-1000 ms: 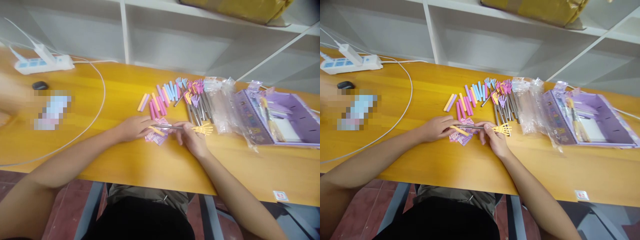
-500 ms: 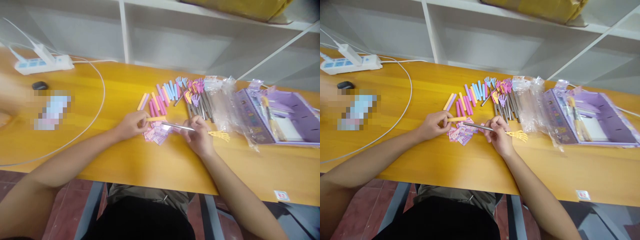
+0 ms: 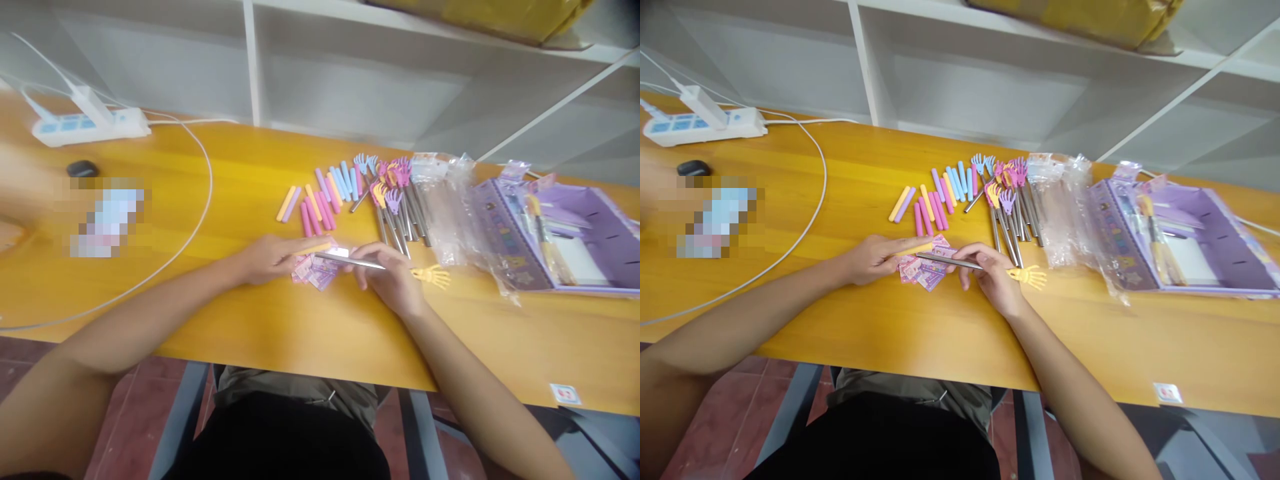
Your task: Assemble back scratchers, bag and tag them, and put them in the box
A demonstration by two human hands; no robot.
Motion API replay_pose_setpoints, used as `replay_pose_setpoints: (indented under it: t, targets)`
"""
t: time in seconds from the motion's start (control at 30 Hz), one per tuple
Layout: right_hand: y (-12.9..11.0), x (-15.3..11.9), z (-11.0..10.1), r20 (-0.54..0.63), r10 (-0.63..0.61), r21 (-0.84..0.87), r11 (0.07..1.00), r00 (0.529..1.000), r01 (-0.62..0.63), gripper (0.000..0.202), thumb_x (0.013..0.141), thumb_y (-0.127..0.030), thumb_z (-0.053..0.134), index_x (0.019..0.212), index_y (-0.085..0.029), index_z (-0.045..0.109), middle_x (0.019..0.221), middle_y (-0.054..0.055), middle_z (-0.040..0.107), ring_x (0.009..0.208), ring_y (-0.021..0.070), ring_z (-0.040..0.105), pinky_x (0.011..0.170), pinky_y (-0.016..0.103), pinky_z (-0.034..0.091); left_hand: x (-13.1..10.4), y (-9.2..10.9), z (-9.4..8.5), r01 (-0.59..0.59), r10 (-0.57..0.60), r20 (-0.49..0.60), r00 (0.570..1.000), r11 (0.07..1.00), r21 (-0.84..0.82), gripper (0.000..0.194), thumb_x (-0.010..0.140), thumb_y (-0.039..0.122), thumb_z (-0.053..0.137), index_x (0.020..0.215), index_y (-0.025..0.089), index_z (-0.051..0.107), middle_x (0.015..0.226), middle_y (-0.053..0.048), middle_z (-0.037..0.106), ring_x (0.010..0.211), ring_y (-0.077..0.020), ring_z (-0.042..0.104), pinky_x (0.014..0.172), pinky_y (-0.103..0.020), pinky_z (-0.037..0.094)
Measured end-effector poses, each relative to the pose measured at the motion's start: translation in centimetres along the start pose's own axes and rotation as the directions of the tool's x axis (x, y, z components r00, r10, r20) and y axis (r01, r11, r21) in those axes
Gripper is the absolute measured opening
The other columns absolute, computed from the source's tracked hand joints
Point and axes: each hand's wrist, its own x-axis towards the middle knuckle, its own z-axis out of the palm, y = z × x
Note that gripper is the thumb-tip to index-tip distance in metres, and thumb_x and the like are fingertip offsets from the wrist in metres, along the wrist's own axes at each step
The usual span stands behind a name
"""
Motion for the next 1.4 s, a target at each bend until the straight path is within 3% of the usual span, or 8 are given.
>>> replay_pose_setpoints:
  t: [0.2,0.37,0.5,0.87,1.0,1.1,1.3,1.4]
  targets:
    - [-0.4,0.0,-0.1,-0.099,-0.031,-0.001,1.0,0.995,0.031,0.033,0.099,-0.057,0.071,0.096,-0.025,0.08,0.085,0.005,0.082,0.051,0.0166,0.056,0.059,0.035,0.048,0.0,-0.2,0.1,-0.008,0.006,-0.05,0.999,0.999,-0.035,0.059,0.111,0.035,0.048,0.169,0.044,0.053,0.171,0.002,0.056,0.129,-0.025,0.077,0.105,-0.034,0.06]
    - [-0.5,0.0,-0.1,-0.141,-0.042,0.002,0.999,0.989,0.043,0.032,0.099,-0.056,0.07,0.093,-0.026,0.078,0.082,0.004,0.081,0.05,0.0159,0.054,0.058,0.035,0.048,0.1,0.3,-0.1,-0.026,0.021,-0.094,0.995,0.999,-0.044,0.058,0.11,0.031,0.049,0.167,0.036,0.059,0.159,-0.003,0.07,0.097,-0.0194,0.081,0.089,-0.029,0.061]
    - [-0.4,0.2,-0.5,-0.161,-0.064,0.028,0.997,0.985,0.069,0.029,0.096,-0.052,0.071,0.093,-0.025,0.079,0.078,0.003,0.079,0.048,0.0147,0.053,0.057,0.033,0.047,0.0,0.4,-0.2,-0.037,0.034,-0.07,0.997,0.999,-0.038,0.059,0.11,0.031,0.048,0.168,0.029,0.059,0.149,-0.007,0.077,0.069,-0.012,0.069,0.074,-0.023,0.055]
    - [-0.3,0.1,-0.8,-0.099,-0.096,0.032,0.994,0.99,0.1,0.025,0.101,-0.045,0.07,0.095,-0.023,0.081,0.086,0.005,0.083,0.051,0.0147,0.058,0.06,0.033,0.048,0.1,0.2,-0.2,-0.077,0.077,-0.076,0.994,0.997,0.004,0.06,0.108,0.028,0.047,0.167,0.027,0.06,0.155,-0.009,0.073,0.068,-0.0102,0.066,0.072,-0.021,0.051]
    - [-0.3,0.0,-1.2,-0.062,-0.088,0.035,0.995,0.994,0.091,0.024,0.1,-0.039,0.067,0.09,-0.023,0.081,0.08,0.005,0.081,0.051,0.0153,0.059,0.063,0.035,0.051,0.0,-0.2,0.1,-0.098,0.101,-0.043,0.994,0.993,0.06,0.063,0.101,0.019,0.052,0.16,0.031,0.067,0.115,-0.003,0.088,0.057,-0.0094,0.056,0.063,-0.02,0.046]
    - [-0.4,0.0,-1.4,-0.033,-0.065,0.041,0.997,0.997,0.067,0.024,0.099,-0.036,0.065,0.089,-0.022,0.081,0.078,0.005,0.08,0.051,0.0157,0.06,0.059,0.033,0.048,-0.1,-0.5,0.5,-0.123,0.129,-0.045,0.991,0.987,0.105,0.061,0.099,0.018,0.057,0.157,0.03,0.069,0.077,0.004,0.082,0.052,-0.0095,0.051,0.06,-0.018,0.043]
    - [-0.5,0.0,-1.1,0.061,-0.049,0.078,0.996,0.997,0.045,0.024,0.101,-0.038,0.065,0.092,-0.023,0.081,0.079,0.003,0.077,0.054,0.0163,0.061,0.058,0.033,0.048,-0.1,-0.3,0.7,-0.161,0.167,-0.069,0.984,0.984,0.081,0.04,0.112,0.036,0.062,0.15,0.034,0.076,0.125,-0.004,0.087,0.07,-0.01,0.074,0.068,-0.018,0.052]
    - [-0.5,0.0,-1.0,0.074,-0.058,0.078,0.996,0.996,0.052,0.023,0.102,-0.039,0.065,0.091,-0.024,0.079,0.078,0.003,0.075,0.054,0.0165,0.059,0.059,0.034,0.048,0.0,-0.4,0.8,-0.18,0.185,-0.076,0.98,0.981,0.066,0.039,0.114,0.039,0.062,0.15,0.033,0.076,0.128,-0.007,0.086,0.078,-0.0127,0.08,0.073,-0.019,0.055]
